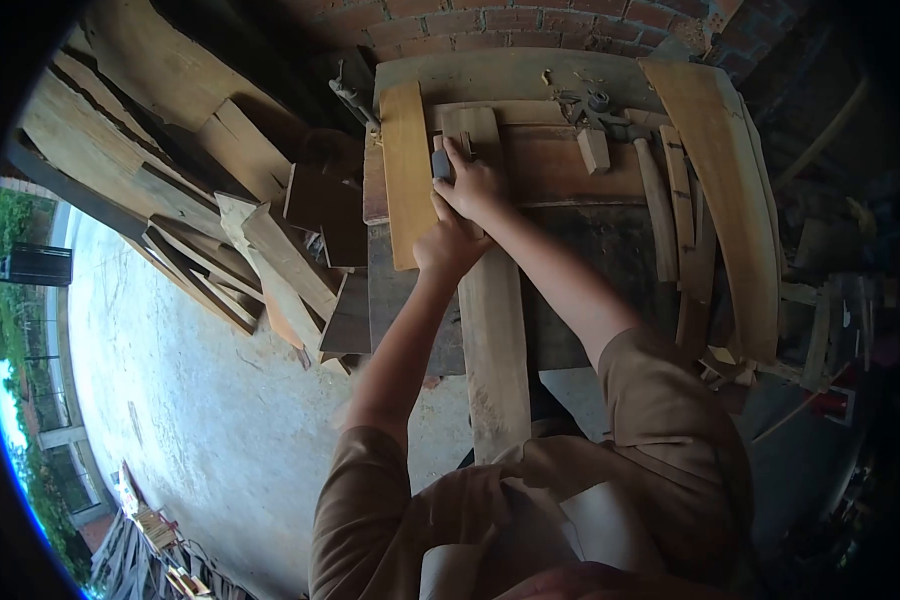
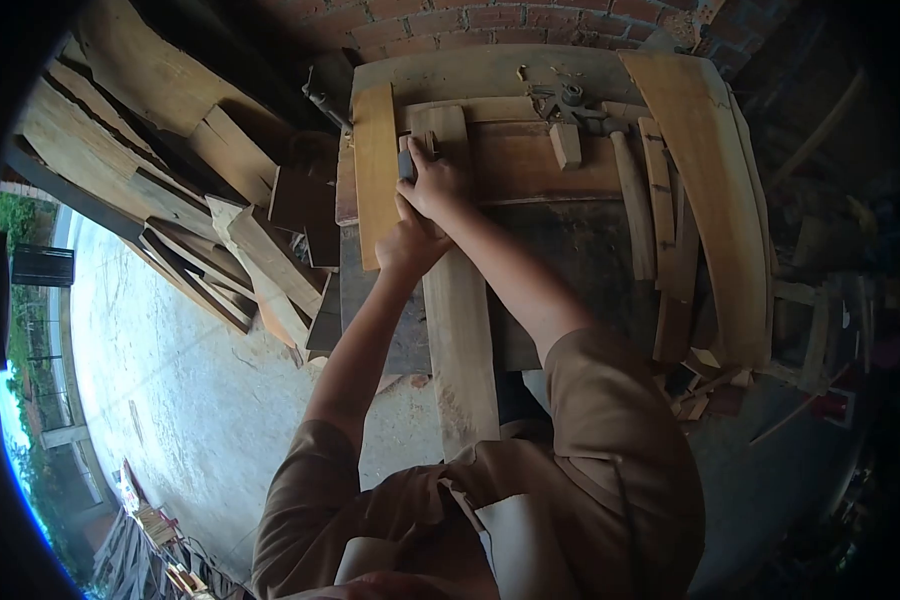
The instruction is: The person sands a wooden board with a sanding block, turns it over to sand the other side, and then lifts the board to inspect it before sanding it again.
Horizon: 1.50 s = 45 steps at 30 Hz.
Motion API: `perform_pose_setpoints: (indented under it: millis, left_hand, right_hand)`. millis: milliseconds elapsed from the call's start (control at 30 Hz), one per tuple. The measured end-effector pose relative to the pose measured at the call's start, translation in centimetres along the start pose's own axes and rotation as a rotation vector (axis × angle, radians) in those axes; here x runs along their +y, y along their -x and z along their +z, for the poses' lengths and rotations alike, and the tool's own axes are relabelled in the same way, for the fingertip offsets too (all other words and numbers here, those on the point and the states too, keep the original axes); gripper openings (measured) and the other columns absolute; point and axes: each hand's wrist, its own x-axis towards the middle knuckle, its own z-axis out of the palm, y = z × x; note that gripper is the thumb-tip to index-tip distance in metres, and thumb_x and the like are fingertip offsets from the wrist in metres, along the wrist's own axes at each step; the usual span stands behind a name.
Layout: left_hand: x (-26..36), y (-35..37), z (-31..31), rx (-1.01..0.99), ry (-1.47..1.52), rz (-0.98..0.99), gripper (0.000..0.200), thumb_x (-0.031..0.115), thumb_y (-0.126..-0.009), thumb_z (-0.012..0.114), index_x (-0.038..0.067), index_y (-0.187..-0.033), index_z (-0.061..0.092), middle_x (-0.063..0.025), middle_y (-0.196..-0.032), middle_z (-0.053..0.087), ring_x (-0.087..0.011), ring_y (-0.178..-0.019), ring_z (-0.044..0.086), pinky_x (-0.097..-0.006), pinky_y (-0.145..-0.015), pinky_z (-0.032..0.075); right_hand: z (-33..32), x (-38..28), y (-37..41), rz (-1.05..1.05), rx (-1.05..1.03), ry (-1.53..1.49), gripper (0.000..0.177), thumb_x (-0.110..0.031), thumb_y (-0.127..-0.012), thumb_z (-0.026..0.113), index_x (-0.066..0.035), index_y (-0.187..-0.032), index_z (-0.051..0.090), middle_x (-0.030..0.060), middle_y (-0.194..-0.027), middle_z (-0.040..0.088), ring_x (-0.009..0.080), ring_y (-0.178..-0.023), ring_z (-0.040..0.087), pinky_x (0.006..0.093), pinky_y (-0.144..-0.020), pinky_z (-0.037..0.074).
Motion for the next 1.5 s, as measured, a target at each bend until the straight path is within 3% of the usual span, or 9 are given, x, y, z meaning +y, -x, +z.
perform_pose_setpoints:
  millis: [233, 367, 600, 800, 900, 1067, 1233, 1333, 1500]
  left_hand:
    - [-4.2, 24.4, 9.2, -0.188, -0.053, 0.045, 0.122, 0.063, -0.059, 0.063, -0.013, -0.133, 0.002, -0.0093, -0.056, 0.06, -0.0213, -0.046, 0.06, -0.0336, -0.038, 0.046]
    - [-5.0, 27.4, 11.0, -0.204, -0.066, 0.078, 0.12, 0.062, -0.059, 0.062, -0.014, -0.133, 0.005, -0.007, -0.054, 0.059, -0.0171, -0.043, 0.058, -0.0318, -0.036, 0.044]
    - [-1.6, 12.4, 5.8, -0.054, -0.091, 0.12, 0.124, 0.064, -0.056, 0.065, -0.01, -0.134, 0.003, -0.0091, -0.054, 0.059, -0.0229, -0.045, 0.06, -0.034, -0.037, 0.046]
    - [3.2, -7.2, -1.2, -0.045, -0.086, 0.092, 0.121, 0.069, -0.06, 0.059, -0.01, -0.134, 0.004, -0.0172, -0.08, 0.065, -0.0279, -0.07, 0.065, -0.0378, -0.057, 0.051]
    - [5.0, -8.1, -0.8, -0.02, -0.197, 0.068, 0.121, 0.072, -0.062, 0.054, -0.012, -0.134, 0.004, -0.0127, -0.076, 0.065, -0.022, -0.06, 0.064, -0.0332, -0.049, 0.049]
    - [3.7, -0.5, 1.0, -0.041, -0.094, 0.082, 0.119, 0.067, -0.064, 0.056, -0.013, -0.133, 0.003, -0.0124, -0.068, 0.064, -0.024, -0.057, 0.063, -0.0339, -0.045, 0.048]
    - [-0.3, 15.7, 6.7, -0.15, -0.083, 0.083, 0.122, 0.066, -0.062, 0.058, -0.015, -0.131, 0.0, -0.0131, -0.06, 0.061, -0.0259, -0.052, 0.062, -0.0356, -0.042, 0.048]
    - [-2.2, 24.9, 9.0, -0.291, -0.076, 0.057, 0.12, 0.062, -0.061, 0.062, -0.015, -0.132, 0.004, -0.0102, -0.062, 0.062, -0.0224, -0.051, 0.061, -0.0336, -0.043, 0.049]
    - [-2.4, 26.1, 10.5, -0.243, -0.121, 0.143, 0.114, 0.062, -0.063, 0.06, -0.018, -0.128, 0.012, -0.0073, -0.057, 0.06, -0.0204, -0.047, 0.06, -0.032, -0.039, 0.047]
  right_hand:
    - [2.7, 0.8, 26.7, -0.05, 0.015, -0.006, 0.08, -0.046, -0.072, 0.062, -0.026, -0.139, 0.022, 0.0221, -0.078, 0.054, 0.0327, -0.058, 0.059, 0.0398, -0.05, 0.049]
    - [2.9, 1.1, 30.7, -0.028, 0.036, -0.096, 0.079, -0.045, -0.071, 0.063, -0.025, -0.138, 0.026, 0.0219, -0.079, 0.055, 0.0323, -0.058, 0.06, 0.0388, -0.049, 0.049]
    - [1.1, 1.9, 15.0, 0.081, 0.01, -0.032, 0.076, -0.045, -0.073, 0.061, -0.031, -0.137, 0.024, 0.0198, -0.081, 0.057, 0.0347, -0.068, 0.061, 0.0436, -0.06, 0.05]
    - [-2.2, 3.7, -6.2, 0.072, 0.075, -0.105, 0.075, -0.046, -0.074, 0.059, -0.026, -0.137, 0.025, 0.0198, -0.095, 0.061, 0.034, -0.081, 0.062, 0.0433, -0.071, 0.05]
    - [-2.6, 4.7, -8.1, 0.035, 0.051, -0.025, 0.073, -0.047, -0.074, 0.058, -0.024, -0.137, 0.027, 0.02, -0.097, 0.061, 0.0348, -0.082, 0.062, 0.0447, -0.073, 0.05]
    - [-1.4, 4.0, -0.3, 0.101, 0.003, 0.031, 0.075, -0.048, -0.075, 0.057, -0.029, -0.138, 0.022, 0.0178, -0.093, 0.06, 0.0339, -0.083, 0.061, 0.043, -0.072, 0.05]
    - [0.5, 2.9, 18.1, 0.038, -0.032, -0.021, 0.075, -0.048, -0.077, 0.057, -0.029, -0.139, 0.019, 0.0202, -0.083, 0.056, 0.0354, -0.07, 0.06, 0.0435, -0.059, 0.049]
    - [1.7, 2.5, 28.1, -0.027, 0.067, -0.023, 0.088, -0.056, -0.066, 0.064, -0.026, -0.138, 0.024, 0.021, -0.079, 0.055, 0.0359, -0.063, 0.061, 0.0419, -0.051, 0.049]
    - [0.7, 2.8, 29.0, 0.08, -0.091, -0.058, 0.086, -0.051, -0.067, 0.066, -0.026, -0.138, 0.025, 0.017, -0.084, 0.057, 0.0329, -0.072, 0.062, 0.0397, -0.059, 0.049]
